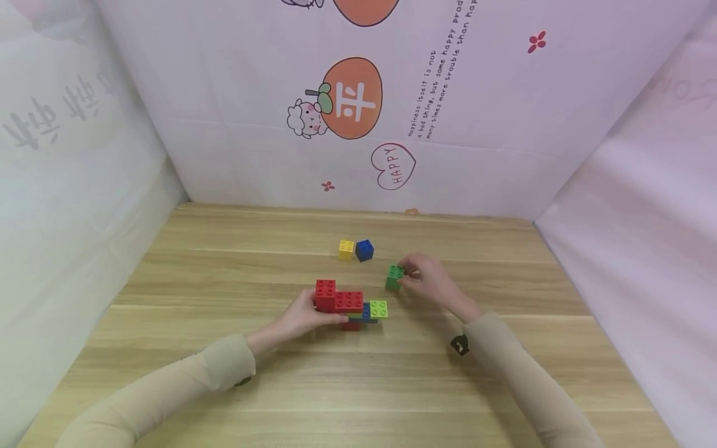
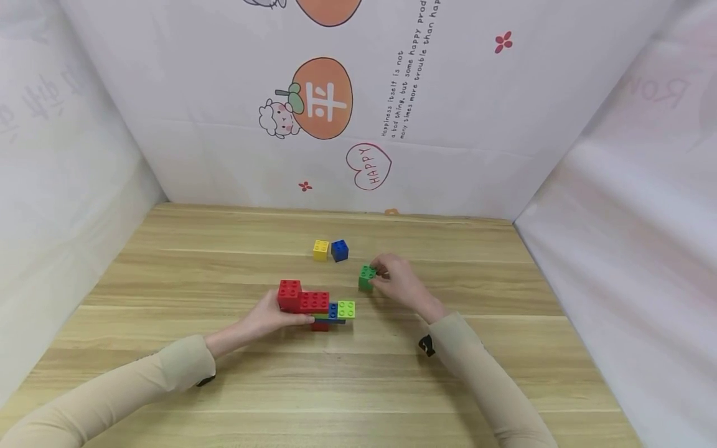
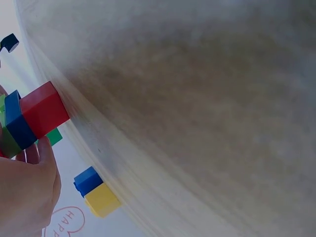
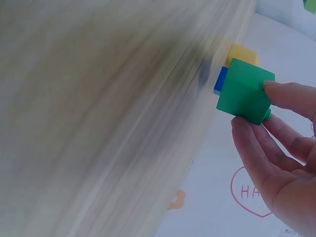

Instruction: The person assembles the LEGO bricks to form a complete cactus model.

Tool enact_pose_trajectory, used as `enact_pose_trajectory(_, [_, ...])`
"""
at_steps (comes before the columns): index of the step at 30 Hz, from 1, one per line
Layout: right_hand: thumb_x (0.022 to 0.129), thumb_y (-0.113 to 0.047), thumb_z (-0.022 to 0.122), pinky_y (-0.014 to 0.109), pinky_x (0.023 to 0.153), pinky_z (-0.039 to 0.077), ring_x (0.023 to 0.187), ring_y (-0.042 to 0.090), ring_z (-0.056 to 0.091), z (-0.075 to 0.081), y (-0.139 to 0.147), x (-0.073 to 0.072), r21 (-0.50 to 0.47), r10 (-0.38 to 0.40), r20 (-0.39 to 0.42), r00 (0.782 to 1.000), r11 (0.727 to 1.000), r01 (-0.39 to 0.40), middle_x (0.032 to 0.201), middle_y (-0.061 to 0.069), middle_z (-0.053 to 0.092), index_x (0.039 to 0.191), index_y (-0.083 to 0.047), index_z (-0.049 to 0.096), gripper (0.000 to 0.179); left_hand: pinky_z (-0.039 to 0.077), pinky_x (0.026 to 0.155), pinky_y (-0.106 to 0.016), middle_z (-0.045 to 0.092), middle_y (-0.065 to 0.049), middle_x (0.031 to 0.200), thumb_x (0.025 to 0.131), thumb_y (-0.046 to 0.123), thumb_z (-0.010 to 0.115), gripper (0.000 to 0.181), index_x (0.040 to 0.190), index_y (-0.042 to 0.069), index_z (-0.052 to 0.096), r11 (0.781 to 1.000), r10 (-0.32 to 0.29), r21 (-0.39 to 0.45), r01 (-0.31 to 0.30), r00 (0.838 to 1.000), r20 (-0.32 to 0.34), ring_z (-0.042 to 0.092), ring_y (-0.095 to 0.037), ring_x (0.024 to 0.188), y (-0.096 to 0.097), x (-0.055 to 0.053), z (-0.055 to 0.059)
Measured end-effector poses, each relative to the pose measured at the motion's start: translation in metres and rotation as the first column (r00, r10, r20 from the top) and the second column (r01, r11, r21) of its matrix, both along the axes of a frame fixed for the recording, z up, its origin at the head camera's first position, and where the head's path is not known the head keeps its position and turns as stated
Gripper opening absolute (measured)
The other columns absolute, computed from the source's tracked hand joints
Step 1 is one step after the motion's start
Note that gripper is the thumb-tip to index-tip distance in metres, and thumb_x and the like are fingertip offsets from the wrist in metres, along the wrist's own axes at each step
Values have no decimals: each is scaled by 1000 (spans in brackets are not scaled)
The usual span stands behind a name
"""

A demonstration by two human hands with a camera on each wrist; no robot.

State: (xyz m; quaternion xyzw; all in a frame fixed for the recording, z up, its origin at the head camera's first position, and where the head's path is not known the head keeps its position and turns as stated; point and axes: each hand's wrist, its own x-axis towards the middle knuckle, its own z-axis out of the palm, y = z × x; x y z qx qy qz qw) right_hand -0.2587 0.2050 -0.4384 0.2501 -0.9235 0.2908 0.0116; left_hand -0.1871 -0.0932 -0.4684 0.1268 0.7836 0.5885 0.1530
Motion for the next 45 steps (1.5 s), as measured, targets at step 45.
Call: enact_pose_trajectory(45, [84, -3, 74, 30, 82, 62, 99, 26, 71, 31, -9, 35, -57, 108, -114, 988, 992, -115, 107, 14, 70, 111, 1, 65, 28, 53, 104, -42, 70, -12, 126, 81, 17, 82, 53, 128, 7, 61, 1000, 0, 25, 1, 999, -49, 67, -25, 116, 0, -7, 0])
